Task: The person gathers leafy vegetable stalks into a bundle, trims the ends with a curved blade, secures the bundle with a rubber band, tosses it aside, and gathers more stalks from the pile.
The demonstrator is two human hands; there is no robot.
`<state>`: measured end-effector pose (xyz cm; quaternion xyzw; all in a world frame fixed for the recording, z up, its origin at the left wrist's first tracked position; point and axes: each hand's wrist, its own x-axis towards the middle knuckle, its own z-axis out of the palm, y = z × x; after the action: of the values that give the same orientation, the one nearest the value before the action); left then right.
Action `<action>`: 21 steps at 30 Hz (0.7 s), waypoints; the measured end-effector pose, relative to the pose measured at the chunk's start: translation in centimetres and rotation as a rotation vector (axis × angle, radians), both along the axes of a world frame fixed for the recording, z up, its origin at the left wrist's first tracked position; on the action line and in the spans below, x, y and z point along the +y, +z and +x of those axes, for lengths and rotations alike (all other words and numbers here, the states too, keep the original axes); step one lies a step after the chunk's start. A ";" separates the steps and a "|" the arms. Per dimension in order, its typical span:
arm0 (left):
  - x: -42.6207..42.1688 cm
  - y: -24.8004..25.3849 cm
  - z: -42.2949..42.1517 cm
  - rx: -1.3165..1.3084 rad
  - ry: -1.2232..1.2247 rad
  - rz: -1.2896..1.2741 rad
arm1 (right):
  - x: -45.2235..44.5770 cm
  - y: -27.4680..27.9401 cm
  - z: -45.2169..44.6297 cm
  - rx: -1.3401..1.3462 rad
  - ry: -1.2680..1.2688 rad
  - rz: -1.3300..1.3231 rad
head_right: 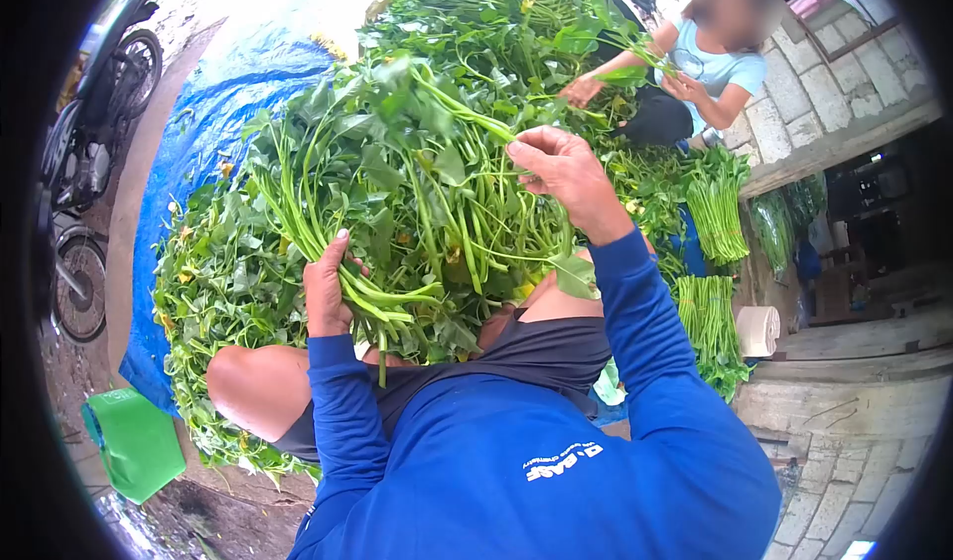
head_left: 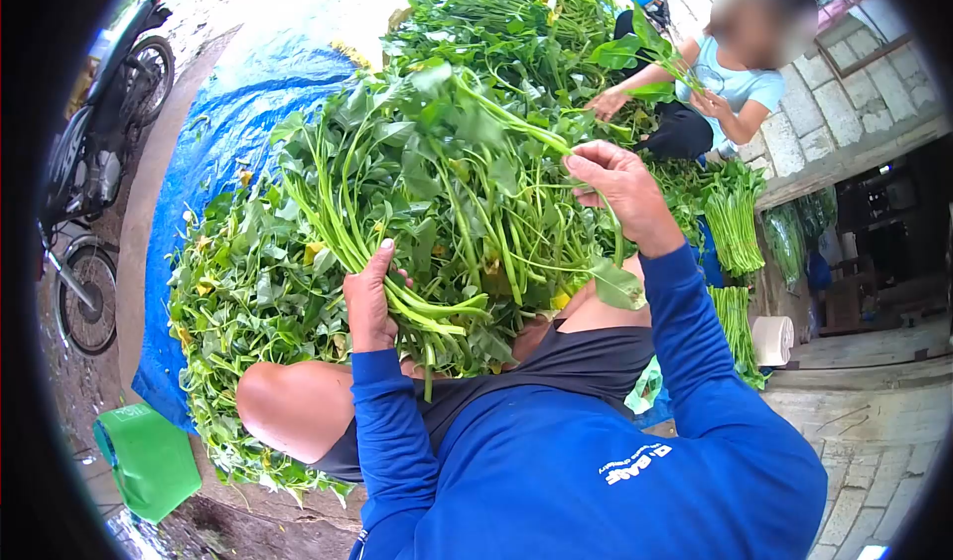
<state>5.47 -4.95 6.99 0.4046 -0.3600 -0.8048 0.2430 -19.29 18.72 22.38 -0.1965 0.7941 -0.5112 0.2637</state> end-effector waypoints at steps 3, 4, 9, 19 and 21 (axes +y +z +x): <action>1.4 -0.2 0.1 -0.009 -0.074 0.028 | 2.1 -5.7 -2.8 0.022 0.117 -0.126; 1.2 -0.1 -0.3 -0.004 -0.071 0.037 | 2.0 -3.8 -1.0 -0.119 0.058 -0.160; 1.6 -0.2 -0.4 -0.004 -0.086 0.050 | 2.0 -7.0 2.5 -0.571 0.058 -0.369; 2.9 -0.7 -0.8 -0.020 -0.110 -0.020 | 1.2 -8.8 5.3 -0.322 0.124 -0.350; 3.1 -0.6 -0.9 -0.012 -0.130 -0.032 | 0.9 -9.0 5.6 -0.279 0.089 -0.347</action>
<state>4.55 -1.83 6.36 0.3811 -0.3997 -0.8107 0.1944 -13.73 19.65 13.41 -0.2011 0.6407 -0.6502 0.3554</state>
